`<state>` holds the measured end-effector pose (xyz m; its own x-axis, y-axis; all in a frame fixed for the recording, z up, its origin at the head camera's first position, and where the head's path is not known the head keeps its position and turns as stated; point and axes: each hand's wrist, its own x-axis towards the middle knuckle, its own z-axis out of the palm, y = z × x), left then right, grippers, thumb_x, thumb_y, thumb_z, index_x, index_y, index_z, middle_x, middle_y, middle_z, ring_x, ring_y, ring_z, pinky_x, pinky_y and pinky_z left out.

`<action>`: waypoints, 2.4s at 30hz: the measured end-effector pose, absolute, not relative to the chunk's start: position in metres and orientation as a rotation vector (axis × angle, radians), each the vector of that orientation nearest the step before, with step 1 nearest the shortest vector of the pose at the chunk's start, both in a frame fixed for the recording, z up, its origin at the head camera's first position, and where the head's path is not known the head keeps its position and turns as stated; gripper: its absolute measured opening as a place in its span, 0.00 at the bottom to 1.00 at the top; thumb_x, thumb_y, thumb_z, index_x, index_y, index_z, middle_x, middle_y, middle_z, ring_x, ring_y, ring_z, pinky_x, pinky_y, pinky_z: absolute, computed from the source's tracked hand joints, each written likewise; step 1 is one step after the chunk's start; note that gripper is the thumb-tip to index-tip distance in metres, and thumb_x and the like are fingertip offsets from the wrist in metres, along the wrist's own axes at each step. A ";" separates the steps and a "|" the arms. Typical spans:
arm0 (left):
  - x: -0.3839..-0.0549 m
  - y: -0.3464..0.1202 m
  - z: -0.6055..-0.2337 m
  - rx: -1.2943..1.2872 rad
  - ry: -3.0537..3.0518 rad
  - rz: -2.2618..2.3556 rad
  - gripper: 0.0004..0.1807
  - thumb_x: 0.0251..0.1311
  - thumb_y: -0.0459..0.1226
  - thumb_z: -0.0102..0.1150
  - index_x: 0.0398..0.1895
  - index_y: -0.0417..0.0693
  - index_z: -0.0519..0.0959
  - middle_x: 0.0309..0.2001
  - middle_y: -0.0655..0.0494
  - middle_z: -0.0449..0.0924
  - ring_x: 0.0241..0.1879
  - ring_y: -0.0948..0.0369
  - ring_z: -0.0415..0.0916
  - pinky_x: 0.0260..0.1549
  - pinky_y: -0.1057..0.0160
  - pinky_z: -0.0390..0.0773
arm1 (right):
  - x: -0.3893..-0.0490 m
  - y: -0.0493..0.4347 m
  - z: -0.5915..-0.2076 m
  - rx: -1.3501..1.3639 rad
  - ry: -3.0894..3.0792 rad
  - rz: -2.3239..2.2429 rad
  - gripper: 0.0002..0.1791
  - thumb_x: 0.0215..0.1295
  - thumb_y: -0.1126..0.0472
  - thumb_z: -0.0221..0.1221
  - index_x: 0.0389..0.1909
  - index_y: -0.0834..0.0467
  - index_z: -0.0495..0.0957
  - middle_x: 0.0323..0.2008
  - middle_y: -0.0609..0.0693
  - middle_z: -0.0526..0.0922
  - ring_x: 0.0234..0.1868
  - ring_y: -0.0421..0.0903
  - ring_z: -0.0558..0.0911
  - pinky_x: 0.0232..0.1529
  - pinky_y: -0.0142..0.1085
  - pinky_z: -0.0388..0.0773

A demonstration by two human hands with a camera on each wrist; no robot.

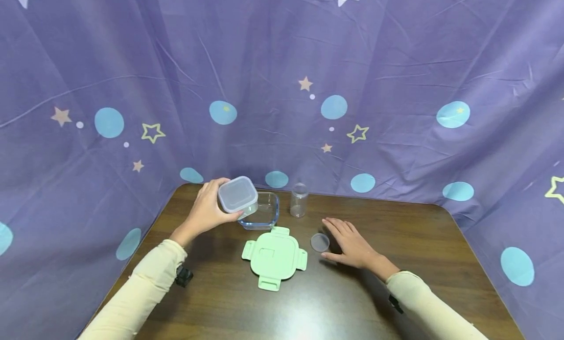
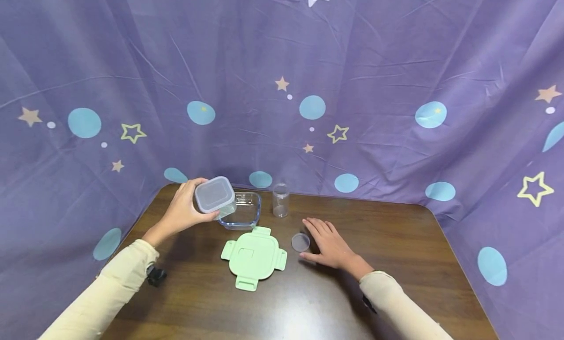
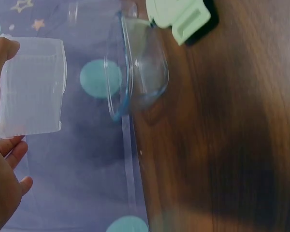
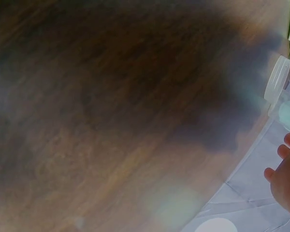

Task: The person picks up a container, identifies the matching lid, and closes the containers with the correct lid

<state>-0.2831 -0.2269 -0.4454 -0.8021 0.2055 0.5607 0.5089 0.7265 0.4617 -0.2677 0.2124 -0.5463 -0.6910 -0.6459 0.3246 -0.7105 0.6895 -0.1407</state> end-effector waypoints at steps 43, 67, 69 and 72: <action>-0.298 -0.313 -0.459 -0.647 -2.853 -1.263 0.51 0.25 0.24 0.78 0.64 0.32 0.68 0.51 0.37 0.79 0.46 0.51 0.77 0.46 0.62 0.76 | -0.272 0.207 -0.555 1.065 -2.659 0.498 0.53 0.58 0.36 0.68 0.76 0.63 0.62 0.70 0.61 0.71 0.70 0.59 0.71 0.68 0.60 0.68; -0.299 -0.320 -0.486 -0.617 -2.825 -1.447 0.52 0.24 0.21 0.74 0.65 0.27 0.66 0.50 0.34 0.79 0.46 0.53 0.76 0.45 0.66 0.77 | -0.275 0.203 -0.562 1.062 -2.697 0.477 0.48 0.59 0.36 0.67 0.72 0.62 0.68 0.64 0.58 0.77 0.66 0.55 0.75 0.66 0.57 0.71; -0.300 -0.320 -0.487 -0.619 -2.829 -1.451 0.53 0.23 0.21 0.75 0.65 0.27 0.66 0.51 0.34 0.79 0.46 0.52 0.76 0.45 0.65 0.77 | -0.275 0.202 -0.563 1.066 -2.686 0.481 0.47 0.59 0.36 0.68 0.71 0.63 0.69 0.63 0.58 0.78 0.65 0.56 0.76 0.65 0.57 0.72; -0.301 -0.318 -0.489 -0.624 -2.835 -1.442 0.53 0.23 0.21 0.75 0.65 0.27 0.65 0.51 0.34 0.79 0.47 0.51 0.77 0.45 0.64 0.77 | -0.275 0.202 -0.564 1.071 -2.680 0.478 0.46 0.59 0.37 0.68 0.70 0.62 0.70 0.62 0.58 0.78 0.64 0.56 0.76 0.65 0.57 0.72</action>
<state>-0.3011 -0.3185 -0.4892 -0.9211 0.3803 0.0835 0.2915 0.5313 0.7955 -0.2748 0.2021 -0.5643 -0.7118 -0.6277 0.3151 -0.6979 0.6825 -0.2170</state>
